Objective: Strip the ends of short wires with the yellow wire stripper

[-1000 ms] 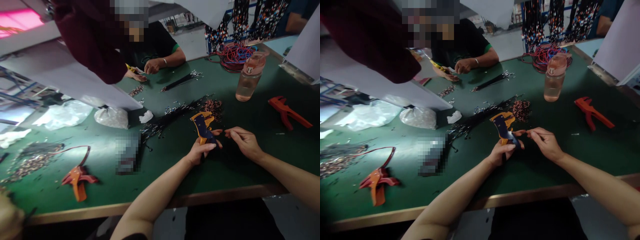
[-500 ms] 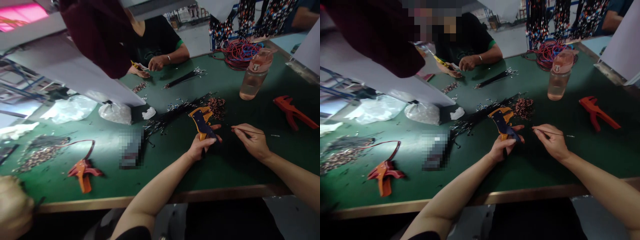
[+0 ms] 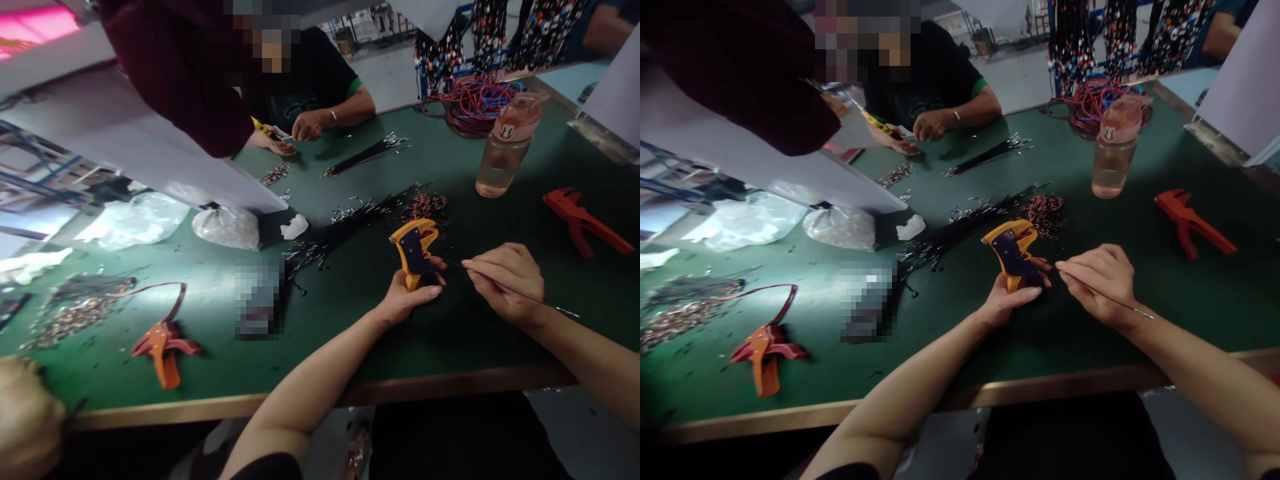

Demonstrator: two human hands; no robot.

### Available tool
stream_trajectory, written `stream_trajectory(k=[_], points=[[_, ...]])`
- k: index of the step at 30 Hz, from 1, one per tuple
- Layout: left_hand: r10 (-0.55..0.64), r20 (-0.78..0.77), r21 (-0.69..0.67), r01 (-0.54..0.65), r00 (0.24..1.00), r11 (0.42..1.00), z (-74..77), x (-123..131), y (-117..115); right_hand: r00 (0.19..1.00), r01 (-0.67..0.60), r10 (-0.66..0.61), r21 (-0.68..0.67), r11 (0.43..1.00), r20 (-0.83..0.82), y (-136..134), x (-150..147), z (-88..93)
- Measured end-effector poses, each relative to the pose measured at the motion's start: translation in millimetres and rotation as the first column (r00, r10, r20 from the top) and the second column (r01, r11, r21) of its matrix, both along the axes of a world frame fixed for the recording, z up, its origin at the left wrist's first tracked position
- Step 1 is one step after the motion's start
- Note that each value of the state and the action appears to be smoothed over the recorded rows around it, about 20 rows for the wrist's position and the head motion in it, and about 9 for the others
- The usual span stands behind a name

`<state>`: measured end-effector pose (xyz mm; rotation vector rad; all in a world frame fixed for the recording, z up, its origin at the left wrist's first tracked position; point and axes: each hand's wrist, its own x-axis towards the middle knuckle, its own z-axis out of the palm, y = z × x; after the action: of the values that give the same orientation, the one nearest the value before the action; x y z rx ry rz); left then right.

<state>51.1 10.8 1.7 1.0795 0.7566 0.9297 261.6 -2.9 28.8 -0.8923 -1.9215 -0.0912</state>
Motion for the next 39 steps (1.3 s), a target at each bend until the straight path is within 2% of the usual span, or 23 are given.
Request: stream_trajectory(k=[6, 14, 17, 23, 28, 32, 36, 39], points=[[0.025, 0.029, -0.040, -0.023, 0.999, 0.999, 1.5, 1.0, -1.2, 0.998, 0.003, 0.001, -0.069, 0.998, 0.055, -2.1, 0.5, -2.5], [0.042, 0.018, -0.049, -0.041, 0.999, 0.998, -0.2, 2.8, -1.2, 0.997, -0.038, 0.039, -0.013, 0.999, 0.068, -2.6, -2.9, 2.8], [0.043, -0.011, -0.035, -0.043, 0.999, 0.998, -1.4, 3.0, -1.3, 0.997, -0.040, 0.040, -0.002, 0.999, 0.067, -3.1, -3.0, 2.0], [0.064, -0.098, -0.015, -0.066, 0.993, 0.998, 1.7, 4.0, -1.7, 0.995, 0.011, -0.004, -0.064, 0.998, 0.103, -4.2, -1.1, -1.3], [0.089, -0.164, 0.024, -0.086, 0.982, 0.996, 4.8, 5.7, -2.5, 0.995, -0.027, 0.028, -0.007, 1.000, 0.098, -4.8, -1.4, -0.2], [0.104, -0.206, 0.036, -0.099, 0.973, 0.994, 5.9, 6.2, -2.6, 0.994, -0.001, 0.007, -0.052, 0.999, 0.111, -4.8, -1.8, -1.8], [0.133, -0.230, 0.037, -0.127, 0.964, 0.991, 4.3, 5.2, -0.9, 0.997, -0.004, 0.010, -0.072, 0.997, 0.076, -6.1, -2.3, -1.1], [0.158, -0.168, -0.008, -0.162, 0.973, 0.987, 0.5, 3.6, 2.2, 1.000, -0.017, 0.016, -0.094, 0.995, -0.014, -5.8, -2.8, -1.3]])
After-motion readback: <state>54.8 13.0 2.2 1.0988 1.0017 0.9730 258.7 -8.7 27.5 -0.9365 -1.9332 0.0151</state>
